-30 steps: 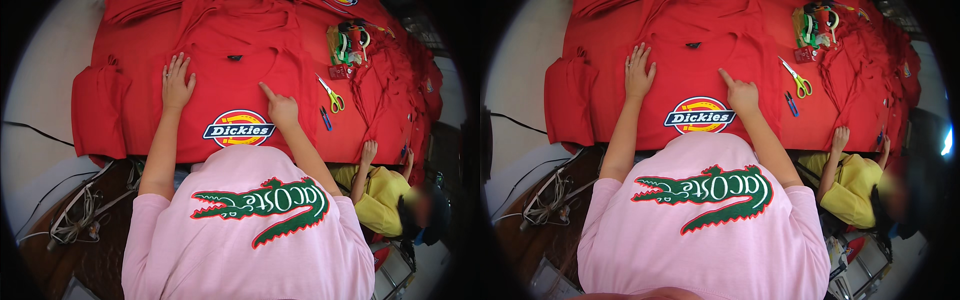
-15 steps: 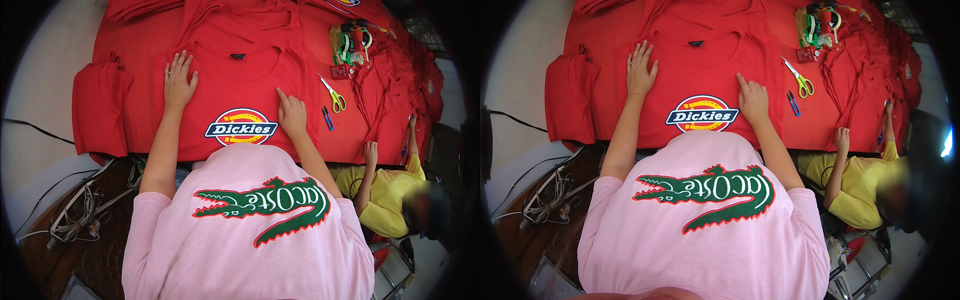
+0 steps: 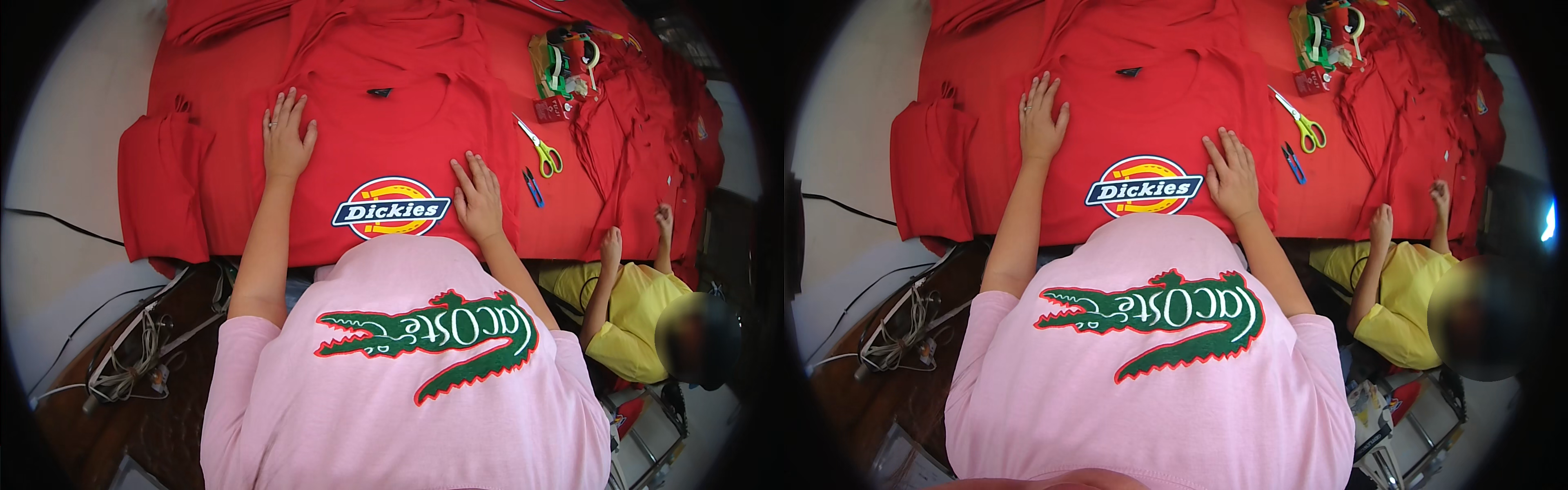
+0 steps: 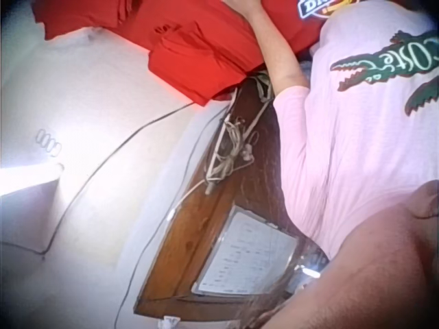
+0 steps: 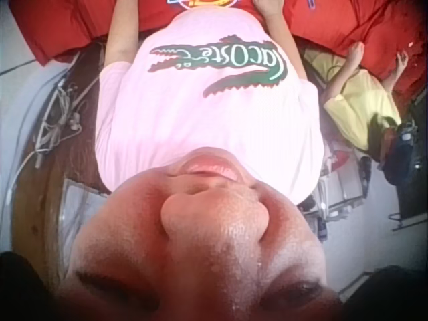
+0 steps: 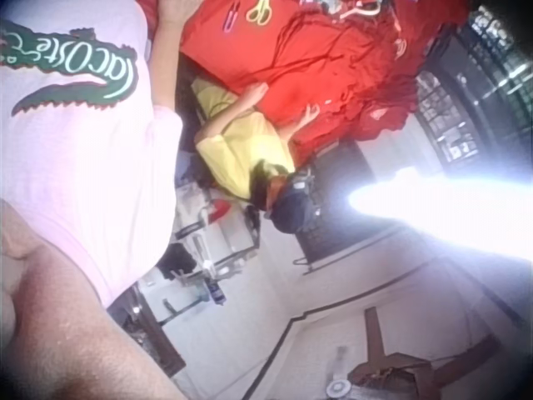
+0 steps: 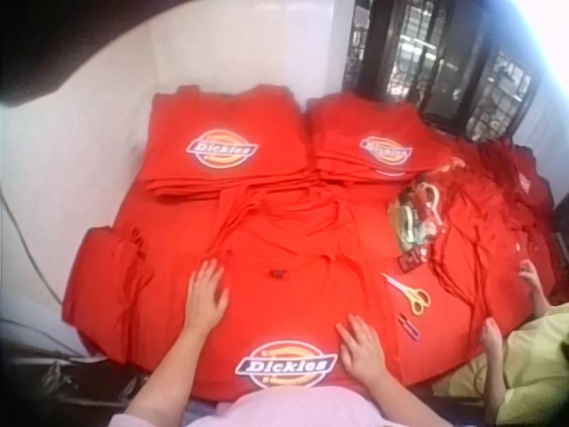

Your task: The person folds several red shirts one at a time on a table and places them in a white bag.

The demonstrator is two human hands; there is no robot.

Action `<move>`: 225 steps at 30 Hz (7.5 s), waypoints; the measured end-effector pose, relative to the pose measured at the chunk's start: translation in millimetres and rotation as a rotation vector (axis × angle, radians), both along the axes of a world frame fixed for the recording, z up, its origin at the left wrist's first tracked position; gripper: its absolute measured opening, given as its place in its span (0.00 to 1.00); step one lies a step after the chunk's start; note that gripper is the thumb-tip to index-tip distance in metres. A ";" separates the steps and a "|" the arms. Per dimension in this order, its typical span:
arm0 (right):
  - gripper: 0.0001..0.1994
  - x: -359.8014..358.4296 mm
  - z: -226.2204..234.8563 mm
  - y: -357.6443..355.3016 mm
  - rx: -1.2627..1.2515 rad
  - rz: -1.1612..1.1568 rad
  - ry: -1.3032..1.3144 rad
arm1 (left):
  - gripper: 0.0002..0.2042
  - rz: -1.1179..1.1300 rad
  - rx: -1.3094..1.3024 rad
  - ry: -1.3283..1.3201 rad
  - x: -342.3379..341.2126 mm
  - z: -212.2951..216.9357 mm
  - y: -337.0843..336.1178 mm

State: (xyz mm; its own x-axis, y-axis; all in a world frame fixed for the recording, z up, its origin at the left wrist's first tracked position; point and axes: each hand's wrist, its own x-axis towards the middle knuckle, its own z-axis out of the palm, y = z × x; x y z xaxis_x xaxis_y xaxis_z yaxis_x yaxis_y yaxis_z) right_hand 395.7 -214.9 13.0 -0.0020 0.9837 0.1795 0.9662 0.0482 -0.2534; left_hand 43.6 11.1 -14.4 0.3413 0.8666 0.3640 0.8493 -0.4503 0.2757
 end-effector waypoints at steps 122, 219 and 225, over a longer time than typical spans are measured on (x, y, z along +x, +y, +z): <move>0.09 164.5 31.8 139.3 -0.091 -0.093 -0.201 | 0.17 0.358 -0.600 -1.277 101.6 0.1 -70.9; 0.24 273.8 -42.7 -61.1 0.216 -0.342 -0.016 | 0.29 0.274 -0.120 0.046 121.3 -13.5 -218.6; 0.23 272.7 -40.8 -54.7 0.248 -0.370 0.150 | 0.30 0.279 -0.117 0.062 119.4 -15.8 -218.9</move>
State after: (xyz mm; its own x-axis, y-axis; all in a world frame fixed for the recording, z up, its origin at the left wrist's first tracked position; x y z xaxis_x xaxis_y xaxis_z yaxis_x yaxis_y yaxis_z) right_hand 668.4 -269.6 -27.8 0.3843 0.8410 0.3807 0.8837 -0.2158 -0.4154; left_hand 163.0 -207.8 -30.2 0.1032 0.9647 0.2423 0.9524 -0.1661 0.2555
